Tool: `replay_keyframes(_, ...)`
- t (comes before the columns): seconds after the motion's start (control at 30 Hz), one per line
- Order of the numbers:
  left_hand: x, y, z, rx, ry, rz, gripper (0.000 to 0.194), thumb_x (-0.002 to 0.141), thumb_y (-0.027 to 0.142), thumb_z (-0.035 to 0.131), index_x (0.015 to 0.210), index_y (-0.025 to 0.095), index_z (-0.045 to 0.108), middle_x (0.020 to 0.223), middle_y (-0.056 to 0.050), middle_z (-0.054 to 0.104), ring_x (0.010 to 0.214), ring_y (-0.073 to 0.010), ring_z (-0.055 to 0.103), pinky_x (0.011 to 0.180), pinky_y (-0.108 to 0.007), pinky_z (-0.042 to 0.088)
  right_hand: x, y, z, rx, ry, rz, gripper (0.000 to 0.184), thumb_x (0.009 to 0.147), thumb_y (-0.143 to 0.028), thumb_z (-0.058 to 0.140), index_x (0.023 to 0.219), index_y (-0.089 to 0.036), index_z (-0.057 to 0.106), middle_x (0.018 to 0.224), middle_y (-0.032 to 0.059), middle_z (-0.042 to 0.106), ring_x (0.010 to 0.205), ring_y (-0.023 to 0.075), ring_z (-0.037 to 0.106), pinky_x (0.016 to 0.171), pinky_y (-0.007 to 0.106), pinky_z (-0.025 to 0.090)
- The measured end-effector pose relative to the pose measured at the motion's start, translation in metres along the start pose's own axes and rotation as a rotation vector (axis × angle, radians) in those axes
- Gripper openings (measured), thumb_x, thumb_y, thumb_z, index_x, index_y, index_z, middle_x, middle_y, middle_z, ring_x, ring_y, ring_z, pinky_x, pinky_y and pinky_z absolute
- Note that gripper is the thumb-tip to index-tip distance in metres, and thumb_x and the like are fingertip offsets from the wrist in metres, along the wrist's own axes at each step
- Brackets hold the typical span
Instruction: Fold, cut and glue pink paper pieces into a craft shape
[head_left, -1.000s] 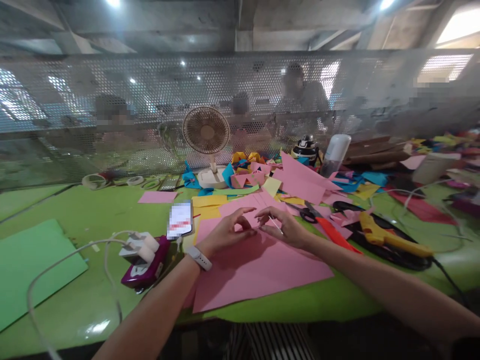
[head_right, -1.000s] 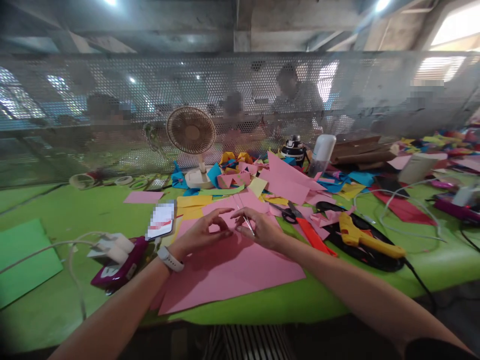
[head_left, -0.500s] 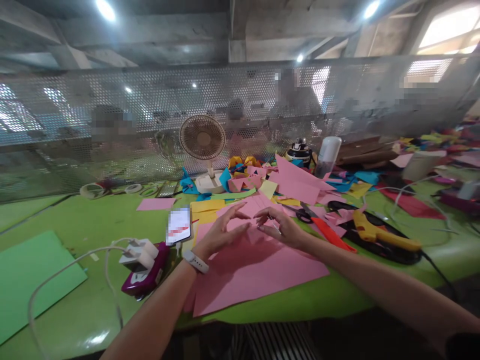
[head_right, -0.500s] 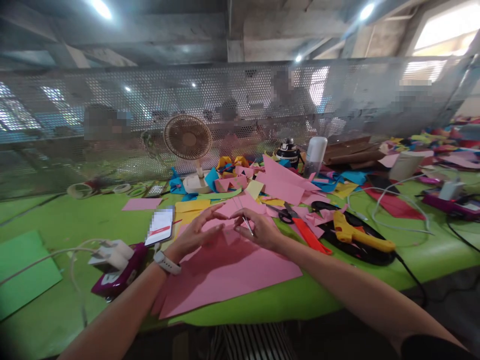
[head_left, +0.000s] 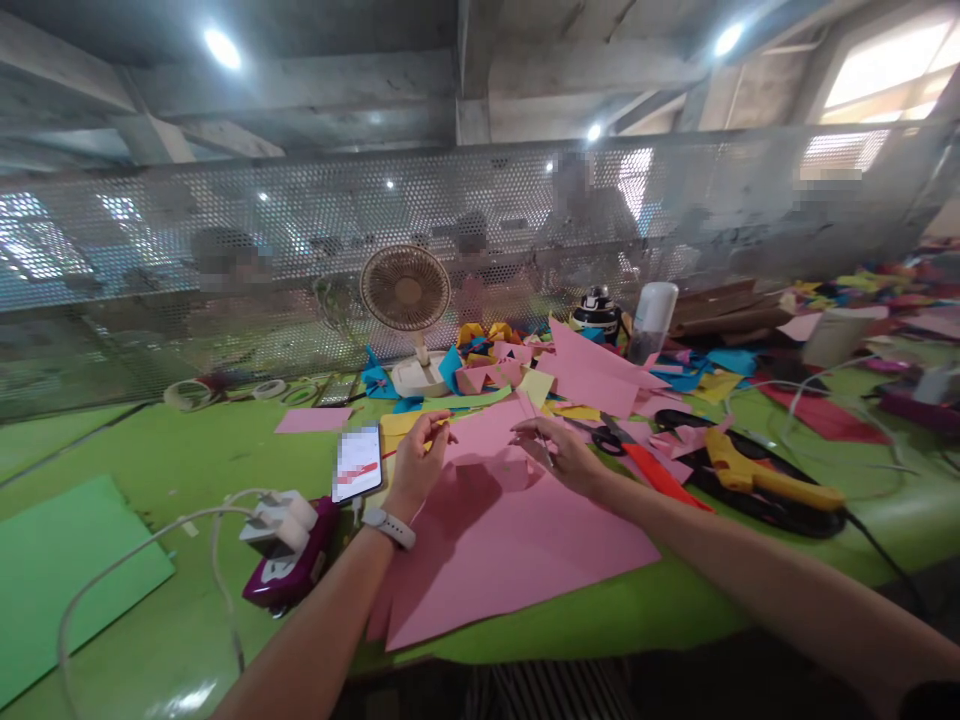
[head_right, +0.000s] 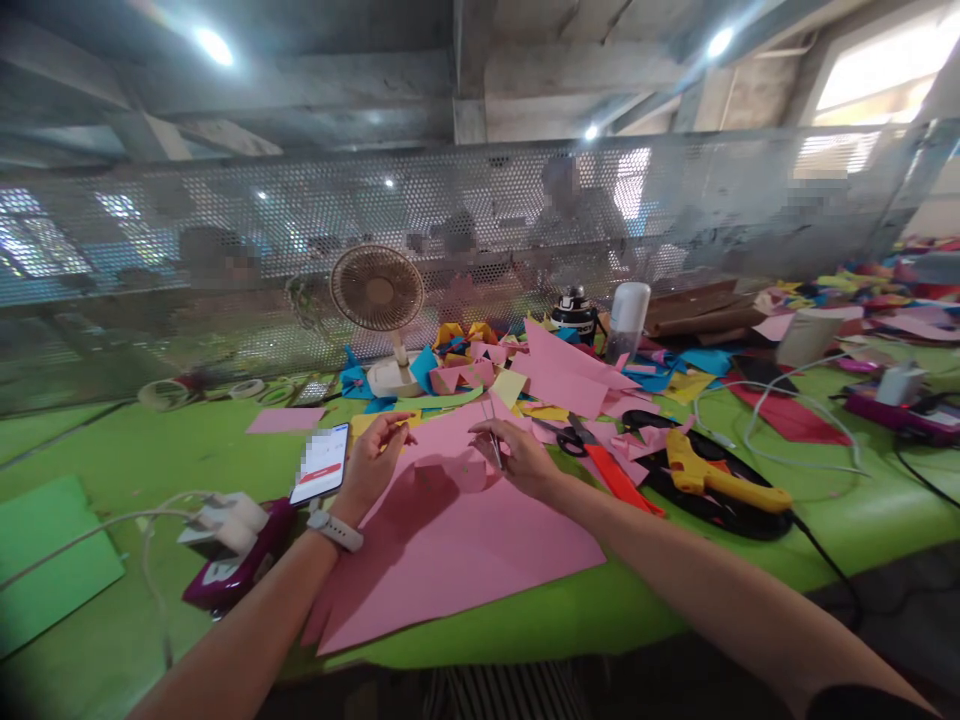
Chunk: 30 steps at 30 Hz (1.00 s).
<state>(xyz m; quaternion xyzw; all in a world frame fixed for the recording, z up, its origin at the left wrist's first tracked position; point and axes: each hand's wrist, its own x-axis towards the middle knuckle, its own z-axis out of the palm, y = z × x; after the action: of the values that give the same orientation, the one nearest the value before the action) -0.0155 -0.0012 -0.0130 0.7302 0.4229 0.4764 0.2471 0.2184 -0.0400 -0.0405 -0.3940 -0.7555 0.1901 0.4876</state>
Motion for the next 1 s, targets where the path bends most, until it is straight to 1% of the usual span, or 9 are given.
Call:
replay_keyframes(0.13, -0.001, -0.002, 0.001, 0.046, -0.003, -0.018, 0.029, 0.085, 0.034, 0.045, 0.104, 0.015, 0.055, 0.075, -0.002, 0.061, 0.072, -0.0165, 0.061, 0.069, -0.027, 0.046, 0.001, -0.001, -0.005, 0.049, 0.055, 0.033, 0.031, 0.093, -0.037, 0.038, 0.115, -0.021, 0.053, 0.091, 0.0061, 0.067, 0.089, 0.0172, 0.061, 0.079, 0.031, 0.044)
replay_keyframes(0.23, -0.002, -0.004, 0.001, 0.109, -0.018, -0.015, 0.029, 0.085, 0.036, 0.045, 0.102, 0.016, 0.056, 0.074, -0.002, 0.062, 0.071, -0.0165, 0.061, 0.067, -0.027, 0.045, 0.001, 0.003, -0.006, 0.053, 0.09, 0.078, 0.039, 0.093, -0.043, 0.035, 0.12, -0.02, 0.052, 0.08, 0.0032, 0.066, 0.085, 0.0171, 0.059, 0.081, 0.031, 0.043)
replay_keyframes(0.33, -0.002, -0.006, 0.001, 0.177, -0.057, -0.005, 0.03, 0.086, 0.038, 0.045, 0.104, 0.018, 0.057, 0.08, -0.003, 0.065, 0.077, -0.0178, 0.063, 0.068, -0.027, 0.046, 0.0, 0.007, -0.007, 0.032, 0.104, 0.138, 0.045, 0.093, -0.048, 0.032, 0.121, -0.02, 0.053, 0.07, 0.0001, 0.06, 0.074, 0.0155, 0.057, 0.076, 0.029, 0.043)
replay_keyframes(0.43, -0.002, -0.008, 0.001, 0.216, -0.106, 0.009, 0.034, 0.086, 0.04, 0.045, 0.111, 0.018, 0.053, 0.086, -0.004, 0.067, 0.083, -0.0193, 0.064, 0.071, -0.029, 0.046, -0.001, 0.011, -0.007, 0.039, 0.144, 0.175, 0.048, 0.092, -0.05, 0.03, 0.12, -0.02, 0.055, 0.064, -0.0016, 0.054, 0.064, 0.014, 0.053, 0.069, 0.027, 0.044)
replay_keyframes(0.57, -0.003, -0.008, 0.002, 0.232, -0.134, -0.007, 0.037, 0.087, 0.042, 0.043, 0.114, 0.018, 0.052, 0.091, -0.005, 0.068, 0.083, -0.0201, 0.064, 0.072, -0.03, 0.046, -0.001, 0.016, -0.005, 0.085, 0.16, 0.188, 0.046, 0.09, -0.051, 0.036, 0.11, -0.018, 0.061, 0.07, 0.0008, 0.059, 0.068, 0.0141, 0.055, 0.067, 0.027, 0.047)
replay_keyframes(0.8, -0.006, 0.0, 0.004, 0.157, -0.231, -0.001, 0.04, 0.089, 0.045, 0.04, 0.116, 0.018, 0.053, 0.101, -0.008, 0.066, 0.089, -0.021, 0.063, 0.076, -0.032, 0.046, -0.001, 0.029, 0.002, 0.13, 0.137, 0.225, 0.042, 0.085, -0.05, 0.047, 0.105, -0.018, 0.063, 0.083, 0.0059, 0.067, 0.064, 0.0141, 0.061, 0.051, 0.024, 0.049)
replay_keyframes(0.87, -0.007, 0.001, 0.005, 0.155, -0.251, -0.015, 0.042, 0.089, 0.046, 0.039, 0.117, 0.017, 0.052, 0.102, -0.009, 0.065, 0.089, -0.0213, 0.062, 0.077, -0.033, 0.046, -0.001, 0.034, 0.003, 0.117, 0.145, 0.216, 0.04, 0.085, -0.048, 0.048, 0.107, -0.018, 0.063, 0.086, 0.0063, 0.068, 0.066, 0.0144, 0.062, 0.054, 0.026, 0.051)
replay_keyframes(0.93, -0.007, 0.001, 0.005, 0.165, -0.257, -0.026, 0.044, 0.09, 0.047, 0.038, 0.118, 0.017, 0.051, 0.1, -0.009, 0.065, 0.089, -0.0215, 0.062, 0.078, -0.033, 0.046, 0.0, 0.038, 0.002, 0.09, 0.155, 0.196, 0.037, 0.084, -0.045, 0.05, 0.108, -0.019, 0.062, 0.091, 0.0068, 0.068, 0.074, 0.0163, 0.063, 0.064, 0.03, 0.053)
replay_keyframes(1.0, -0.007, -0.001, 0.006, 0.178, -0.255, -0.024, 0.044, 0.09, 0.047, 0.036, 0.118, 0.016, 0.051, 0.099, -0.009, 0.065, 0.089, -0.0215, 0.061, 0.077, -0.032, 0.045, 0.001, 0.041, -0.002, 0.051, 0.154, 0.173, 0.032, 0.082, -0.039, 0.054, 0.106, -0.02, 0.064, 0.098, 0.0071, 0.068, 0.086, 0.0192, 0.063, 0.076, 0.035, 0.051)
